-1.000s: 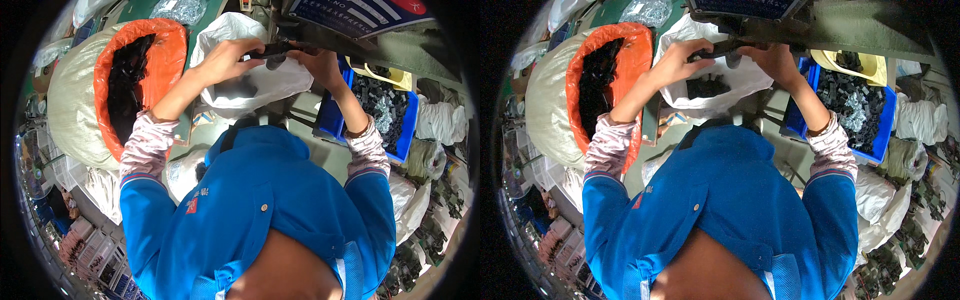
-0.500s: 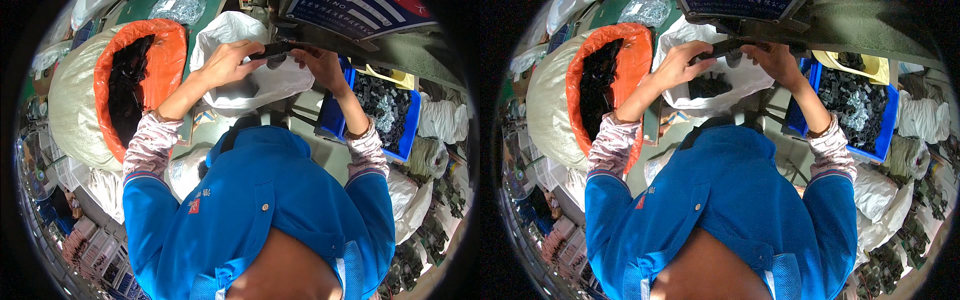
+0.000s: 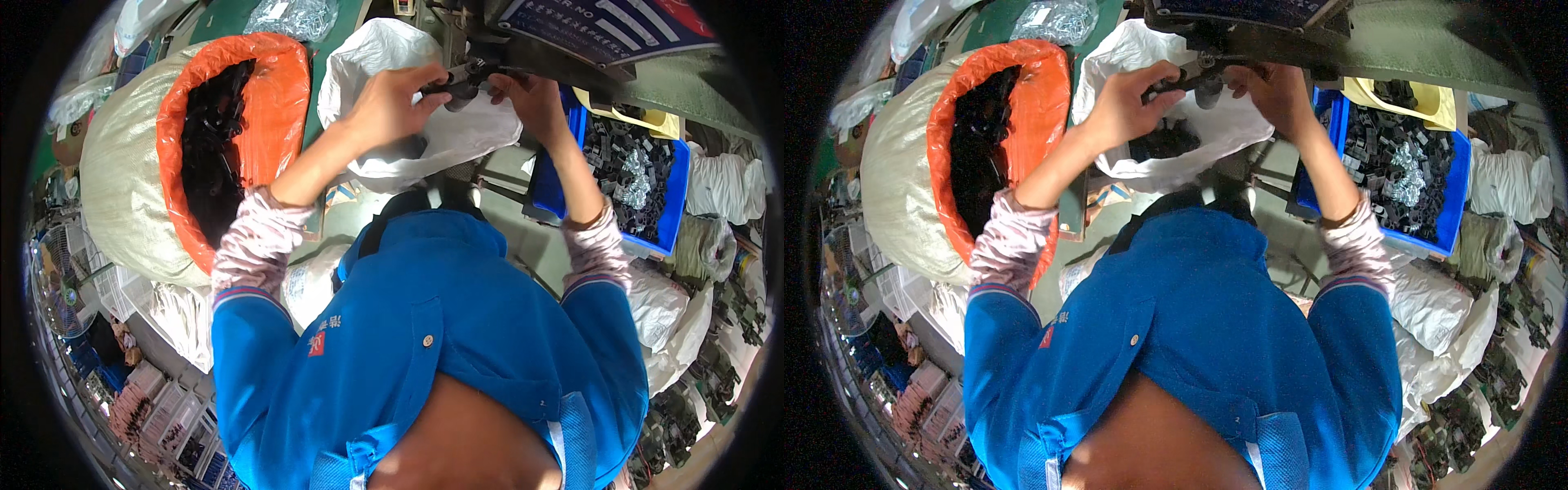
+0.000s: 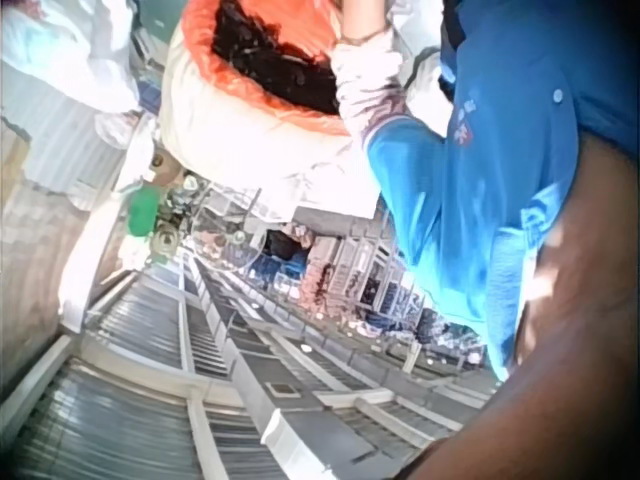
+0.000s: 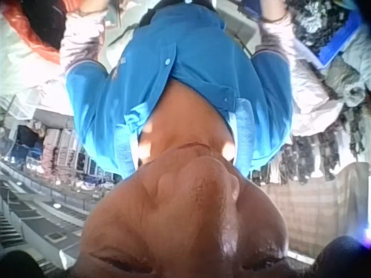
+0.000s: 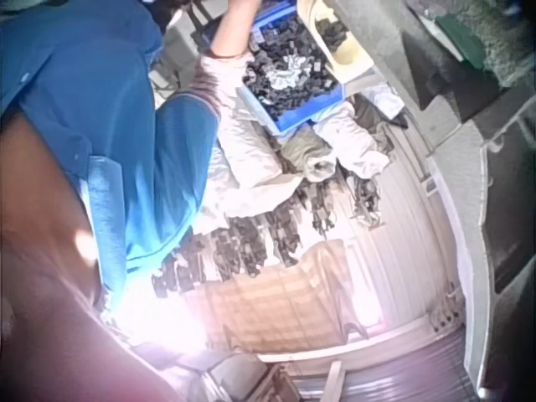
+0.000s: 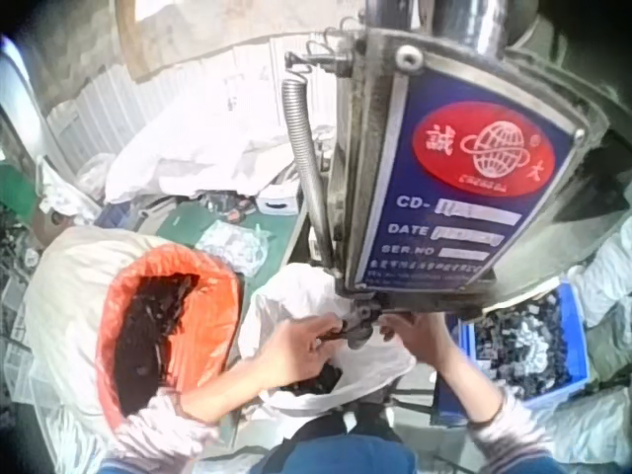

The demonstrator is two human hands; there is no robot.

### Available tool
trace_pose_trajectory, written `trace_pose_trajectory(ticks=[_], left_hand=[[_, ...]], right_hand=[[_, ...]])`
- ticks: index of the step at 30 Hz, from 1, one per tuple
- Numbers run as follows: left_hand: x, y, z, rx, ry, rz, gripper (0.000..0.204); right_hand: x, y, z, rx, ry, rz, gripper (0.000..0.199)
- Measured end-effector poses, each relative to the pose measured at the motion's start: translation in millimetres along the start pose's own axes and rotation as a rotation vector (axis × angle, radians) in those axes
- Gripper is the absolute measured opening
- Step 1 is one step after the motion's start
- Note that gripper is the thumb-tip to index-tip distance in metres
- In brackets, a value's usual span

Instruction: The person picks small black plastic components from a blue bin and a white sack, then uses a handheld press tool to attach metal springs to the components. The finished assemblies are placed into a yellow tray on the workbench.

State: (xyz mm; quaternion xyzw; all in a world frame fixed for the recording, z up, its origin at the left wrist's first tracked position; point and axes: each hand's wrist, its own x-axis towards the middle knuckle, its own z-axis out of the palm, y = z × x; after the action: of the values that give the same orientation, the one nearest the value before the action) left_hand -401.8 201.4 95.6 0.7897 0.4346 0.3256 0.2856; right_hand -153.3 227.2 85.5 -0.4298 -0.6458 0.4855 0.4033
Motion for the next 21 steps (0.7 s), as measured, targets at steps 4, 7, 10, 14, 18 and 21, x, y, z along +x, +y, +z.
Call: trace_pose_trajectory(ticks=[4,7,10,14,18,21], left_hand=[[11,-6,-9,0.024,-0.075,0.123,0.023],[23,-9,-19,0.175,-0.156,0.272,0.021],[25,-4,-25,0.309,-0.229,0.239,0.021],[25,2,-27,0.271,-0.259,0.178,0.025],[20,-2,-25,0.185,-0.225,0.149,0.029],[21,1,-27,0.120,-0.244,0.113,0.029]], right_hand=[[9,-6,-14,0.063,-0.113,-0.011,0.016],[16,-16,-23,-0.068,-0.184,0.131,0.019],[7,-26,-11,-0.277,-0.126,0.079,0.019],[-1,-12,-3,-0.119,-0.010,0.030,0.019],[0,-8,-6,-0.084,-0.026,-0.033,0.020],[1,-7,-8,-0.089,-0.065,0.008,0.020]])
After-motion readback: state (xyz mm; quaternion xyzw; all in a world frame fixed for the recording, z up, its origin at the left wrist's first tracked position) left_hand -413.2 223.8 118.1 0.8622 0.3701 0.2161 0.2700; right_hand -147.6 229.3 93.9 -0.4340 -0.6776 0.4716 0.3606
